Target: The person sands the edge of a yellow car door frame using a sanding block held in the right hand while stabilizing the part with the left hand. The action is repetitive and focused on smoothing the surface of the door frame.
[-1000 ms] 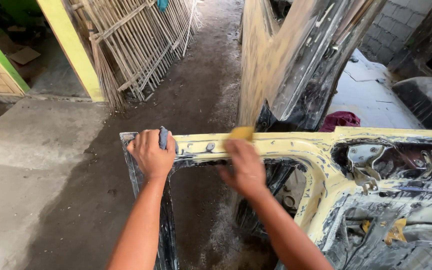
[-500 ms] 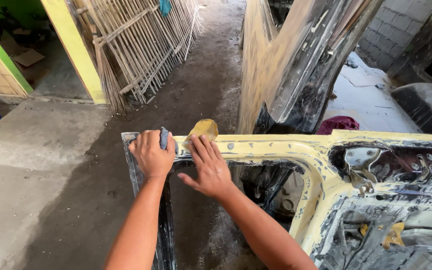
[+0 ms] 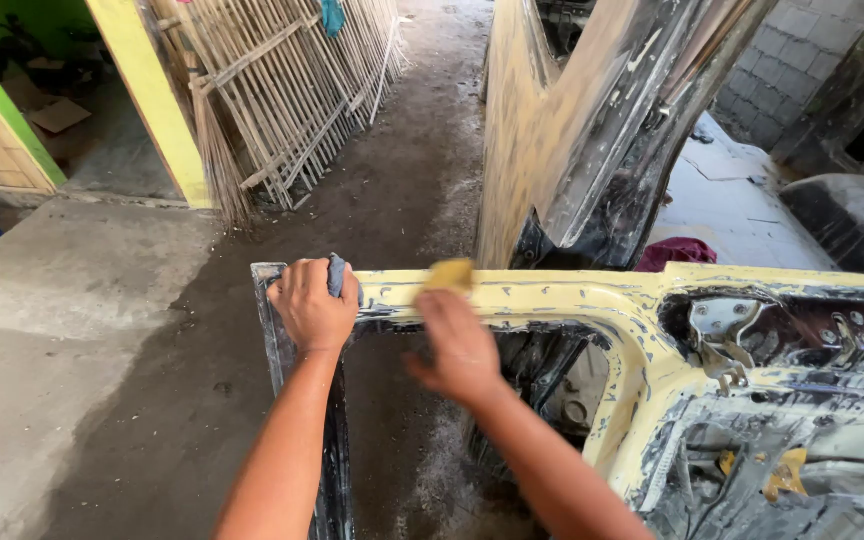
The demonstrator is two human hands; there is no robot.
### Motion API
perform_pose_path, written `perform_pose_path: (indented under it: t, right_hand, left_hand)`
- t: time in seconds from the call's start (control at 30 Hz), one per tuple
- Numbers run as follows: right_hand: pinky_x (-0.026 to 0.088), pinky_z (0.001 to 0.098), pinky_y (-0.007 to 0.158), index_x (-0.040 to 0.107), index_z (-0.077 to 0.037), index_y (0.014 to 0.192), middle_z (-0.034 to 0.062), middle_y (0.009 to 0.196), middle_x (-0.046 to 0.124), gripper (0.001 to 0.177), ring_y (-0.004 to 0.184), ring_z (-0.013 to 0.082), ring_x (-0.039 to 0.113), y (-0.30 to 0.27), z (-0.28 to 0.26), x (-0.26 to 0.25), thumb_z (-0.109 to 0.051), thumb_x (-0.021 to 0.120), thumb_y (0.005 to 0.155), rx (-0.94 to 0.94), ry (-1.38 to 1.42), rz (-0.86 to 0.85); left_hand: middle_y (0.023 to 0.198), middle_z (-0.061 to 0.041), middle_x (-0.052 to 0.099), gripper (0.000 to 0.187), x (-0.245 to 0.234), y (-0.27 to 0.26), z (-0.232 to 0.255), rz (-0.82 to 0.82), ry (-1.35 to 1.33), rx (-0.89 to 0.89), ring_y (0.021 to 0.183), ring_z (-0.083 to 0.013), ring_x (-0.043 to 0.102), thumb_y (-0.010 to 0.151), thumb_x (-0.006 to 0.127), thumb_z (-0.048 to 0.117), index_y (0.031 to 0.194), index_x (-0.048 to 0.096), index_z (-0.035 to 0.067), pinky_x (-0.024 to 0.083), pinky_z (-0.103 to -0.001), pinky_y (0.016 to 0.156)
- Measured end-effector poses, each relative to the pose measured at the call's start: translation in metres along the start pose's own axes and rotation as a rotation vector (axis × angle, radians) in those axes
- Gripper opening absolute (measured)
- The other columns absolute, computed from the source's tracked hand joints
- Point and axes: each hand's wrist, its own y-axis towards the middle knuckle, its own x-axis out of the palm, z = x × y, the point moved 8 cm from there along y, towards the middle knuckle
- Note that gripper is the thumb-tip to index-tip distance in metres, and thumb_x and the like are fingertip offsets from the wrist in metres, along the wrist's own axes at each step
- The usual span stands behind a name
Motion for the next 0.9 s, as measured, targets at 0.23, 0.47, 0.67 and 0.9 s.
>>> perform_pose_path:
  t: [0.23, 0.47, 0.67, 0.9]
  right_hand:
    - [0.041, 0.0553, 0.114, 0.05, 0.003, 0.138, 0.0236, 0.141, 0.053, 0.085, 0.135, 0.0421, 0.05, 0.017, -0.034, 0.014, -0.024, 0.087, 0.067, -0.167, 0.012, -0.032]
    - [0.044, 0.0513, 0.111, 0.056, -0.005, 0.132, 0.0175, 0.135, 0.057, 0.073, 0.128, 0.0379, 0.054, -0.062, 0.116, -0.088, -0.025, 0.087, 0.07, 0.255, -0.348, 0.15]
    - [0.041, 0.0559, 0.112, 0.048, -0.001, 0.141, 0.0257, 0.14, 0.05, 0.089, 0.133, 0.0444, 0.047, -0.027, 0.053, -0.032, -0.03, 0.088, 0.067, 0.214, -0.283, 0.185]
    - [0.042, 0.0514, 0.115, 0.046, -0.001, 0.145, 0.0192, 0.145, 0.05, 0.087, 0.136, 0.0371, 0.05, 0.01, -0.014, 0.001, -0.028, 0.085, 0.071, -0.125, -0.128, -0.009]
  left_hand:
    - [0.098, -0.004, 0.066, 0.021, 0.0, -0.004, -0.003, -0.018, -0.042, 0.037, 0.1, -0.0289, 0.064, 0.088, 0.077, 0.024, 0.094, 0.062, 0.011, 0.04, -0.046, 0.09]
    - [0.097, -0.003, 0.066, 0.02, 0.0, -0.003, 0.001, 0.009, -0.031, 0.019, 0.1, -0.0286, 0.064, 0.089, 0.077, 0.022, 0.092, 0.061, 0.011, 0.04, -0.046, 0.088]
    - [0.096, -0.003, 0.066, 0.021, 0.002, -0.003, -0.005, 0.003, -0.007, -0.018, 0.099, -0.0289, 0.064, 0.088, 0.078, 0.023, 0.092, 0.061, 0.012, 0.041, -0.046, 0.088]
    - [0.099, -0.004, 0.066, 0.022, 0.002, -0.003, -0.002, -0.03, -0.014, 0.047, 0.102, -0.0292, 0.064, 0.09, 0.077, 0.024, 0.094, 0.061, 0.01, 0.04, -0.045, 0.091]
